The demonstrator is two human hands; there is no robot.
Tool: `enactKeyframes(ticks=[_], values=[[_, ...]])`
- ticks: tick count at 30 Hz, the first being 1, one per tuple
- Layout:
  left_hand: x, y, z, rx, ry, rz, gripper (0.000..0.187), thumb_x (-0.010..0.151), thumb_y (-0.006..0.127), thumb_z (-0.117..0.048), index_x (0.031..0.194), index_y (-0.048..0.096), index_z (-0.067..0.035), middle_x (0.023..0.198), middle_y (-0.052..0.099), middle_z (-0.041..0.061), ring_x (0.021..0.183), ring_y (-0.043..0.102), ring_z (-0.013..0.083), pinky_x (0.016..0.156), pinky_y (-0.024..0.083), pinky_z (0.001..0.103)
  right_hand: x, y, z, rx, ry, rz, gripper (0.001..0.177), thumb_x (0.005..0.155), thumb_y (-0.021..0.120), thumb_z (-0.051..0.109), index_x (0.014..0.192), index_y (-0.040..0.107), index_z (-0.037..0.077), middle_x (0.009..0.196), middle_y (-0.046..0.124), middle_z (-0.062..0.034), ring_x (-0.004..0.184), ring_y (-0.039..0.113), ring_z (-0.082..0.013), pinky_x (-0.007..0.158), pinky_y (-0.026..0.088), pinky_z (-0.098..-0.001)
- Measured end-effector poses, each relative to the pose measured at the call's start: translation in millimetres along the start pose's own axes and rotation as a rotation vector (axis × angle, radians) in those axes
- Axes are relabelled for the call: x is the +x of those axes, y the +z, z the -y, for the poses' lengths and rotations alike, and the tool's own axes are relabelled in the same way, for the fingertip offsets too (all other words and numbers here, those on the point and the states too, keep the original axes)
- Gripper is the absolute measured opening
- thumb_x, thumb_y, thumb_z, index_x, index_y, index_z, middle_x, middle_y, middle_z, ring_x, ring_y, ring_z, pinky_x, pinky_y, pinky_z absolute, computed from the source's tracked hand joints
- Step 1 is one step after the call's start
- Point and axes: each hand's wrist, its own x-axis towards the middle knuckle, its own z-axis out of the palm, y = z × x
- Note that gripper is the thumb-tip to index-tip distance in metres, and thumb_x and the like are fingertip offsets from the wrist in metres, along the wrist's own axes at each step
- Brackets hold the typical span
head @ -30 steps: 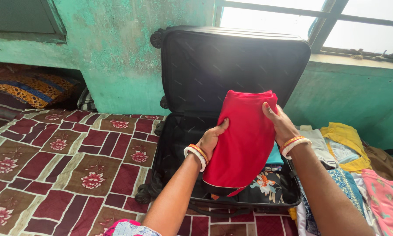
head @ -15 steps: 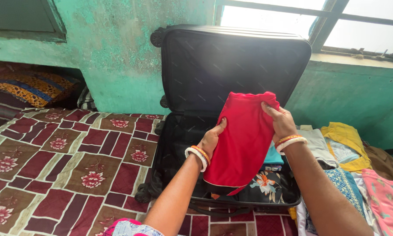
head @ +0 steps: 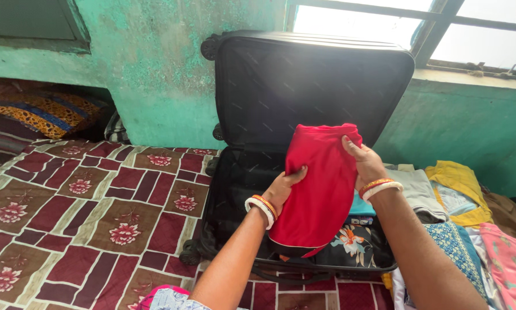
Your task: The person packs a suitcase by folding clothing items and placing them into the open suitcase by hand.
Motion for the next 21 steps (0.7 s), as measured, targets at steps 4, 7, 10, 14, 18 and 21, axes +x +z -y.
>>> enactKeyframes(ticks=[4, 7, 10, 14, 18, 21], values=[[7.4, -3.2, 9.3, 0.002, 0.045, -0.118, 0.058, 0.09, 0.069, -0.043, 0.131, 0.064, -0.003, 0.125, 0.071, 0.011, 0.116, 0.066, 0.0242, 0.103, 0.05, 0.039, 1.6, -8.1, -9.1, -0.043, 0.013, 0.08, 0.034, 0.096, 0.063, 0.034, 0.121, 0.065, 0.01, 0.116, 0.072, -0.0023, 0.105, 0.07, -0.016, 0.091, 0.059, -0.038], [12.2, -3.8, 11.2, -0.078, 0.104, -0.164, 0.059, 0.092, 0.067, -0.041, 0.135, 0.062, -0.002, 0.129, 0.069, 0.012, 0.119, 0.064, 0.0242, 0.106, 0.047, 0.038, 2.7, -26.9, -28.6, -0.123, 0.08, 0.124, 0.039, 0.097, 0.064, 0.039, 0.121, 0.065, 0.009, 0.113, 0.071, -0.0017, 0.103, 0.069, -0.0157, 0.087, 0.057, -0.0386], [15.3, -5.3, 13.5, -0.166, 0.166, -0.166, 0.059, 0.095, 0.064, -0.041, 0.136, 0.061, 0.002, 0.135, 0.067, 0.012, 0.125, 0.06, 0.0219, 0.11, 0.043, 0.036, 1.4, -44.2, -50.4, -0.124, 0.161, 0.161, 0.034, 0.101, 0.07, 0.036, 0.123, 0.062, 0.012, 0.114, 0.067, 0.005, 0.105, 0.066, -0.0109, 0.09, 0.054, -0.0371], [25.0, -13.1, 17.8, -0.166, 0.219, -0.205, 0.06, 0.097, 0.061, -0.038, 0.139, 0.058, 0.005, 0.14, 0.064, 0.015, 0.129, 0.058, 0.0231, 0.113, 0.041, 0.035, -9.3, -45.2, -67.8, -0.173, 0.18, 0.196, 0.043, 0.091, 0.071, 0.036, 0.125, 0.066, 0.011, 0.116, 0.072, 0.0028, 0.106, 0.069, -0.0112, 0.091, 0.056, -0.0353], [30.8, -23.3, 33.2, -0.135, 0.176, -0.283, 0.062, 0.097, 0.059, -0.038, 0.14, 0.057, 0.007, 0.145, 0.062, 0.016, 0.134, 0.055, 0.0222, 0.115, 0.038, 0.033, -16.2, -37.9, -68.4, -0.195, 0.186, 0.149, 0.047, 0.087, 0.073, 0.034, 0.126, 0.067, 0.009, 0.116, 0.074, -0.0005, 0.104, 0.07, -0.0137, 0.089, 0.057, -0.037], [40.6, -27.6, 39.8, -0.135, 0.159, -0.391, 0.064, 0.097, 0.059, -0.039, 0.142, 0.054, 0.005, 0.15, 0.058, 0.013, 0.14, 0.051, 0.0207, 0.118, 0.034, 0.032, -19.4, -33.9, -69.3, -0.195, 0.204, 0.126, 0.049, 0.086, 0.074, 0.032, 0.128, 0.065, 0.009, 0.115, 0.075, -0.0003, 0.105, 0.071, -0.013, 0.089, 0.057, -0.0365]])
